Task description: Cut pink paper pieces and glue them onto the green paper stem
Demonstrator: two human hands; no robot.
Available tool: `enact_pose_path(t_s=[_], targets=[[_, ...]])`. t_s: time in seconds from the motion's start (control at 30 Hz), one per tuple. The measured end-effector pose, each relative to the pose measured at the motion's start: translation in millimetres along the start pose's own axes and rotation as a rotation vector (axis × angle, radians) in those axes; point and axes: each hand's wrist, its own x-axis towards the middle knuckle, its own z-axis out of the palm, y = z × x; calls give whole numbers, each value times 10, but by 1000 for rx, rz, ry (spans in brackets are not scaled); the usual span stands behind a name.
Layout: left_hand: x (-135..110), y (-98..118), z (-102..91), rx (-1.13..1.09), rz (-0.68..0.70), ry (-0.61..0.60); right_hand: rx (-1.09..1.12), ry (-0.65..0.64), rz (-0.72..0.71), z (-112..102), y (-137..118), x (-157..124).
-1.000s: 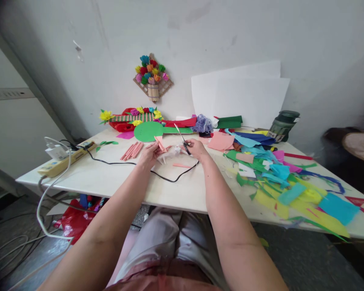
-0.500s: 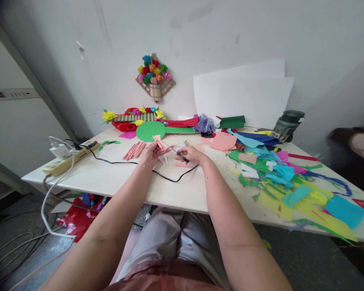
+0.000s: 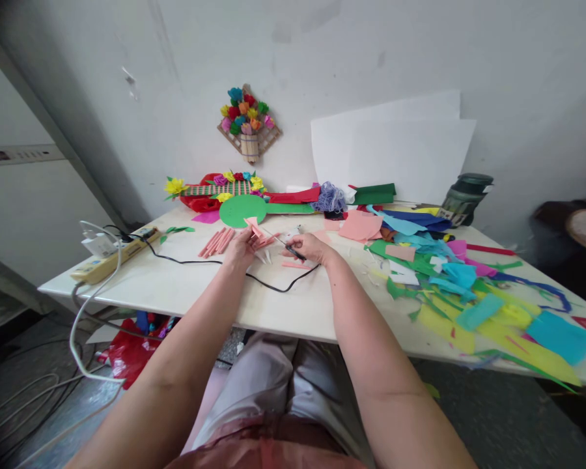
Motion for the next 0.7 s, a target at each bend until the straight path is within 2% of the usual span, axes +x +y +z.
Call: enact_pose_path(t_s=[0.07, 0.13, 0.23, 0.3, 0.37, 0.53, 0.6, 0.7], targets=[[28, 2, -25, 10, 18, 24, -42, 140, -10, -44, 45, 23], [56, 6, -51, 3, 37, 59, -152, 393, 49, -120, 88, 43], [80, 11, -75, -11, 61, 68, -354, 776, 220, -250, 130, 49], [79, 13, -74, -28, 63, 59, -385, 859, 254, -297, 139, 41], [67, 15, -62, -62, 54, 60, -302, 767, 201, -282, 133, 32], [38, 15, -28, -35, 46, 84, 36, 164, 11, -70, 70, 23], [39, 5, -30, -10, 39, 76, 68, 63, 20, -1, 42, 25], [49, -20, -47, -40, 33, 43, 79, 16, 65, 41, 23, 33]])
